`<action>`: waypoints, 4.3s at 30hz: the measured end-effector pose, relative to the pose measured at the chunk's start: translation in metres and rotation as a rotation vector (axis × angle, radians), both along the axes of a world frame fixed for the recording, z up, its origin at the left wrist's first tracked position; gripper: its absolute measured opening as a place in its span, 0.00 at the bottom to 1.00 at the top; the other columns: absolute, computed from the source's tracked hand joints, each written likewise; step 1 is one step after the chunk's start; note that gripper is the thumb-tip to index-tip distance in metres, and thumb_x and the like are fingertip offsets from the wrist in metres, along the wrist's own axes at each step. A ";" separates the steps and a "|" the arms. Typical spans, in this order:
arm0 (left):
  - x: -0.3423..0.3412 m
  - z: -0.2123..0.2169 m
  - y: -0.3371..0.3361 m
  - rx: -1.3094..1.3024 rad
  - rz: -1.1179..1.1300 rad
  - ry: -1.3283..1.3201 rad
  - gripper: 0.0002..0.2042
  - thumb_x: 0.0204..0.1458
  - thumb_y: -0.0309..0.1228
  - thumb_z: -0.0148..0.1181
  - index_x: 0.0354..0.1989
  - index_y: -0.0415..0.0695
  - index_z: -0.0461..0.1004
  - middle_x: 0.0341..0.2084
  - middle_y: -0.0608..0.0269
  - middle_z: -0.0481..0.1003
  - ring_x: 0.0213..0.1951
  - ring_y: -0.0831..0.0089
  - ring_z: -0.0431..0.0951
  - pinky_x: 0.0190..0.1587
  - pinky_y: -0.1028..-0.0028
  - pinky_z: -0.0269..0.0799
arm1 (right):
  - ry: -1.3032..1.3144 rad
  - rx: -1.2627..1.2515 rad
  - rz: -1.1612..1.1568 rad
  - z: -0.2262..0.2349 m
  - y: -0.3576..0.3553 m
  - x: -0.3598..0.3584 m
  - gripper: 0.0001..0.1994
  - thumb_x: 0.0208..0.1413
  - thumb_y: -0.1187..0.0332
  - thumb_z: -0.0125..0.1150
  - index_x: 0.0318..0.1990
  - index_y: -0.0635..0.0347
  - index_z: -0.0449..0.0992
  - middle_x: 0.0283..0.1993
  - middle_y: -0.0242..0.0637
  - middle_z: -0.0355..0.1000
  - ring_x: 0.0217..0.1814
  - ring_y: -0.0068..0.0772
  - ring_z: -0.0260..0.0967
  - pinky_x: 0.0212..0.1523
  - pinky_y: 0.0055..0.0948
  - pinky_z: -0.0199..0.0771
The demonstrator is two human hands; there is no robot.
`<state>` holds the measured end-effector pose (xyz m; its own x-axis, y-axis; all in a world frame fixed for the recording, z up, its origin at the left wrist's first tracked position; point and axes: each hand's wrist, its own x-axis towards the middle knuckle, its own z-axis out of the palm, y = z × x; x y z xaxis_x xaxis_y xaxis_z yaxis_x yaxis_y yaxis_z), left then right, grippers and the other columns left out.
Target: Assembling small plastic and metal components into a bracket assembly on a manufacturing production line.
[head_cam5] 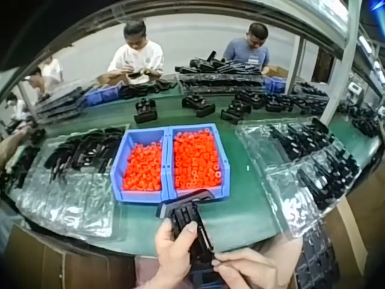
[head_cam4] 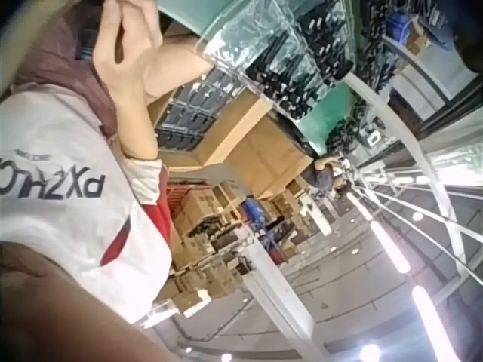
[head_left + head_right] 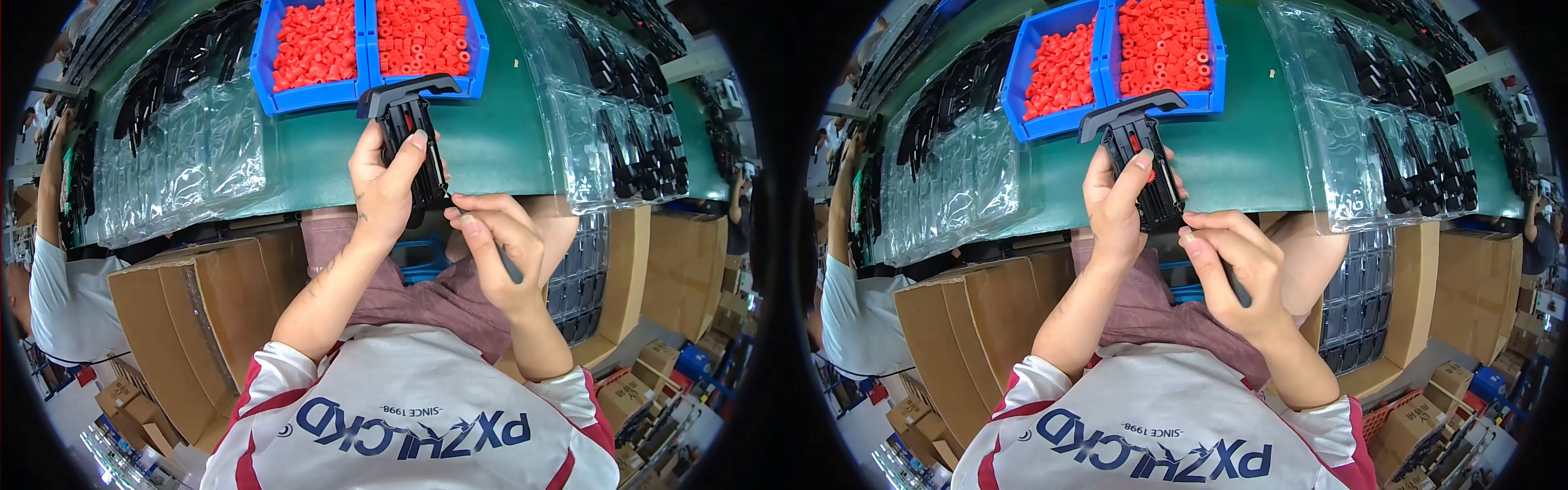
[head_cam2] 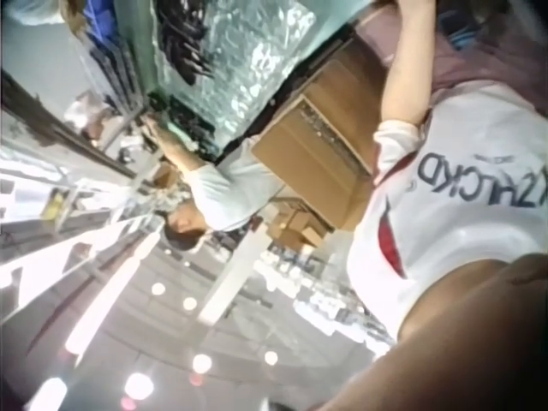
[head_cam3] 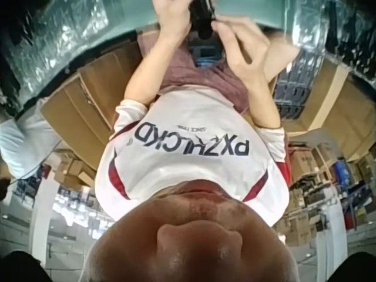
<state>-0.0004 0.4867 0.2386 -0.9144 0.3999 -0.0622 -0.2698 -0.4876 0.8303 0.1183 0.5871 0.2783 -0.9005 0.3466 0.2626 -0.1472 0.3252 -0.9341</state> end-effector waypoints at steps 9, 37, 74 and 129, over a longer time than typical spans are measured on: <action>0.006 0.006 0.008 -0.136 0.130 0.057 0.10 0.56 0.26 0.55 0.45 0.39 0.68 0.34 0.54 0.77 0.24 0.72 0.76 0.26 0.76 0.75 | 0.063 0.395 -0.029 -0.001 -0.008 -0.007 0.03 0.52 0.80 0.59 0.31 0.71 0.77 0.41 0.44 0.75 0.26 0.32 0.68 0.29 0.23 0.68; 0.009 0.000 0.012 -0.217 0.172 0.096 0.08 0.57 0.25 0.54 0.44 0.40 0.69 0.33 0.59 0.76 0.24 0.75 0.75 0.27 0.78 0.73 | -0.028 0.364 0.000 0.008 -0.004 -0.005 0.03 0.51 0.79 0.60 0.31 0.70 0.77 0.41 0.44 0.75 0.28 0.35 0.68 0.31 0.27 0.68; -0.017 0.003 -0.010 0.059 -0.119 -0.085 0.10 0.56 0.27 0.53 0.45 0.38 0.71 0.31 0.53 0.78 0.24 0.69 0.78 0.28 0.77 0.75 | 0.000 -0.314 0.200 0.006 -0.010 -0.035 0.09 0.61 0.77 0.53 0.39 0.74 0.79 0.43 0.42 0.75 0.36 0.30 0.74 0.40 0.22 0.75; -0.014 0.001 -0.011 0.082 -0.161 -0.083 0.20 0.58 0.25 0.53 0.58 0.34 0.62 0.47 0.42 0.73 0.46 0.54 0.79 0.49 0.59 0.78 | -0.665 0.351 -0.627 0.036 0.219 0.033 0.10 0.55 0.73 0.59 0.42 0.65 0.79 0.38 0.36 0.72 0.36 0.25 0.66 0.34 0.22 0.65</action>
